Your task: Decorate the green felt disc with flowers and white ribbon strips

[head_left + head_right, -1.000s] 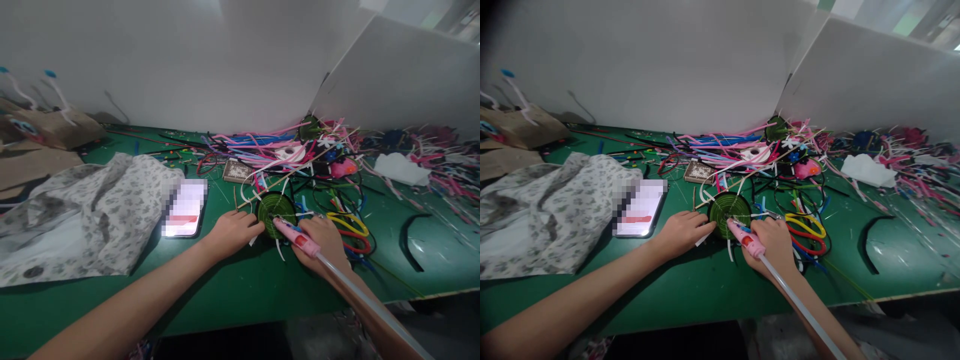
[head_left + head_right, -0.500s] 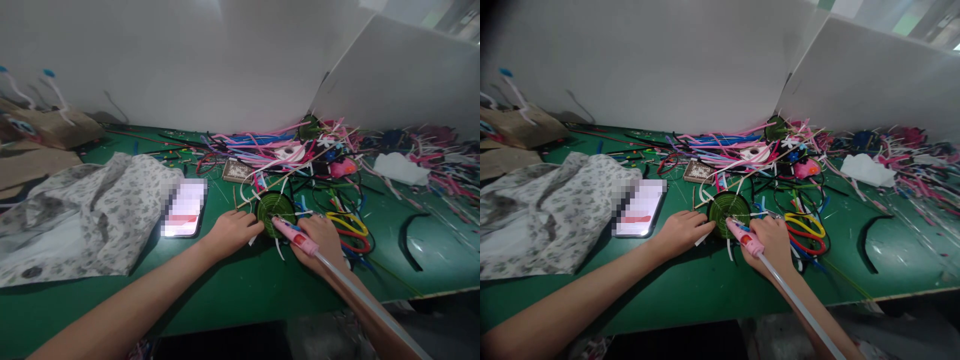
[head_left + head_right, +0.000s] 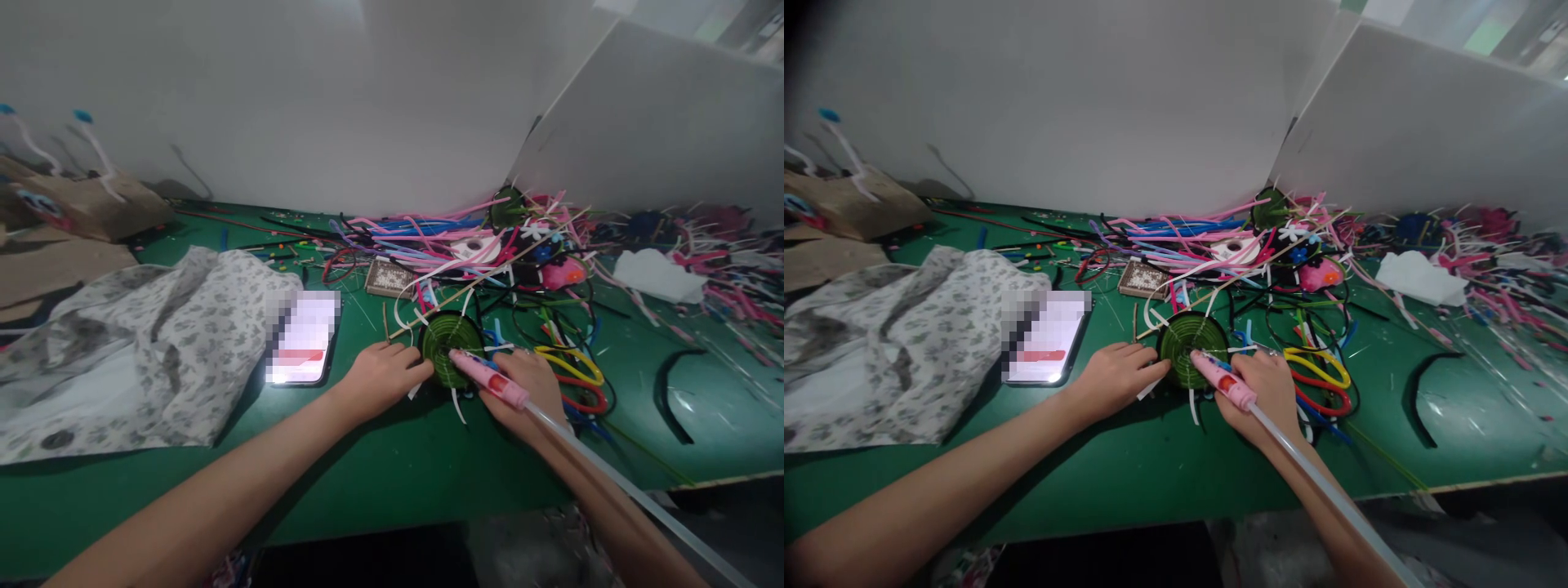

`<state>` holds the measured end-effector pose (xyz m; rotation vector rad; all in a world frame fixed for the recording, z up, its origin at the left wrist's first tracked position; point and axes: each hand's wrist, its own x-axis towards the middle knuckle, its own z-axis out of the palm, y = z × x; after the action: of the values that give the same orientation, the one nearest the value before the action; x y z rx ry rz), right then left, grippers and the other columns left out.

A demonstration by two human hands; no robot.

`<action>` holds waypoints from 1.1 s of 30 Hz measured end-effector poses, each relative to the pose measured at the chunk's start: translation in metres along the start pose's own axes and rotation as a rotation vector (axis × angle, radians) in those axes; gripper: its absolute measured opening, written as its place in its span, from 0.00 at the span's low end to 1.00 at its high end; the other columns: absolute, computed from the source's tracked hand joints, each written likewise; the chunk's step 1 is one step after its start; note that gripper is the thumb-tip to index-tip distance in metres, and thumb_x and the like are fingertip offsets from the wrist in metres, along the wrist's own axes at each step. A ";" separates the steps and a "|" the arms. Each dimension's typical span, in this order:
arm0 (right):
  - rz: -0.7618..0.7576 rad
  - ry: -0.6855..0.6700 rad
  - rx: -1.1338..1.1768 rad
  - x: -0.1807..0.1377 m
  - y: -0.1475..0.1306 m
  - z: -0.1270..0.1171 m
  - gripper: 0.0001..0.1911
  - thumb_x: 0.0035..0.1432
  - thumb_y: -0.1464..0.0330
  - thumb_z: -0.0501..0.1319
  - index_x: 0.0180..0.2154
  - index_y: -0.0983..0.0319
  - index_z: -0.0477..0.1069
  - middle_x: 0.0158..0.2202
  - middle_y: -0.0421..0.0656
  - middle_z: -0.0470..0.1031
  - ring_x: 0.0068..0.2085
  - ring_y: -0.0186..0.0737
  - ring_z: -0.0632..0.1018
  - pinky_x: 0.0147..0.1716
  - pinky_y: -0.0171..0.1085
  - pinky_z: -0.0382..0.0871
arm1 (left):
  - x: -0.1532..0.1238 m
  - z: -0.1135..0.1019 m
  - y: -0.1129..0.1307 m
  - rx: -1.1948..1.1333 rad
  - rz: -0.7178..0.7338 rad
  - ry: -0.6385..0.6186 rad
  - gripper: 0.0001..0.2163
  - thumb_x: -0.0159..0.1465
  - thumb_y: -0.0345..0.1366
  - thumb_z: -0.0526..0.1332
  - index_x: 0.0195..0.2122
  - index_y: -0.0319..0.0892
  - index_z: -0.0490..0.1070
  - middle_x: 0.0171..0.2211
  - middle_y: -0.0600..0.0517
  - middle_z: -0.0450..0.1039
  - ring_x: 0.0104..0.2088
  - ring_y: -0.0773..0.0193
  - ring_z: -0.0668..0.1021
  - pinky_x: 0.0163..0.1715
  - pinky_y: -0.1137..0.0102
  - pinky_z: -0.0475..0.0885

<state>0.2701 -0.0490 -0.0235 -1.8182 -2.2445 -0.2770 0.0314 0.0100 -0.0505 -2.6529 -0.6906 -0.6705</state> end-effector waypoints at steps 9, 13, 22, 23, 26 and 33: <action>0.012 -0.044 -0.047 0.000 0.006 -0.001 0.11 0.49 0.61 0.60 0.23 0.59 0.63 0.21 0.40 0.66 0.28 0.41 0.67 0.30 0.37 0.50 | 0.001 -0.002 0.000 0.003 0.003 0.009 0.06 0.63 0.28 0.54 0.39 0.44 0.67 0.28 0.55 0.72 0.27 0.64 0.74 0.24 0.69 0.62; -0.009 -0.075 -0.060 -0.002 0.006 -0.008 0.10 0.49 0.62 0.60 0.22 0.59 0.62 0.21 0.39 0.67 0.29 0.41 0.68 0.30 0.37 0.50 | 0.000 0.000 0.000 0.006 0.006 0.019 0.06 0.63 0.28 0.54 0.39 0.44 0.67 0.28 0.55 0.71 0.27 0.64 0.74 0.24 0.69 0.61; -0.042 -0.086 -0.039 0.000 0.003 -0.009 0.08 0.49 0.66 0.58 0.21 0.59 0.62 0.21 0.39 0.68 0.28 0.40 0.68 0.31 0.37 0.49 | 0.001 0.000 0.000 0.004 0.004 0.004 0.07 0.63 0.27 0.54 0.39 0.44 0.67 0.27 0.55 0.71 0.27 0.65 0.73 0.24 0.69 0.62; -0.043 -0.089 -0.034 0.001 0.002 -0.009 0.08 0.49 0.66 0.58 0.21 0.59 0.62 0.20 0.39 0.68 0.28 0.40 0.68 0.30 0.37 0.49 | 0.001 0.000 0.000 0.004 0.006 0.004 0.06 0.63 0.27 0.55 0.39 0.44 0.67 0.27 0.55 0.70 0.27 0.64 0.73 0.24 0.69 0.62; -0.039 -0.097 -0.018 0.005 0.000 -0.011 0.07 0.48 0.66 0.58 0.22 0.59 0.62 0.21 0.39 0.68 0.27 0.39 0.68 0.30 0.37 0.49 | 0.000 0.001 0.001 0.004 0.005 0.005 0.06 0.63 0.28 0.55 0.38 0.44 0.67 0.27 0.55 0.70 0.27 0.65 0.73 0.24 0.70 0.62; -0.025 -0.112 0.000 0.006 -0.002 -0.011 0.05 0.46 0.68 0.57 0.22 0.59 0.63 0.21 0.39 0.69 0.29 0.40 0.69 0.31 0.37 0.50 | 0.000 0.002 0.001 0.001 -0.001 0.000 0.06 0.63 0.29 0.55 0.39 0.44 0.68 0.27 0.55 0.70 0.27 0.65 0.73 0.25 0.70 0.62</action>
<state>0.2680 -0.0470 -0.0110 -1.8506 -2.3429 -0.1840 0.0324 0.0101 -0.0525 -2.6520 -0.6913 -0.6709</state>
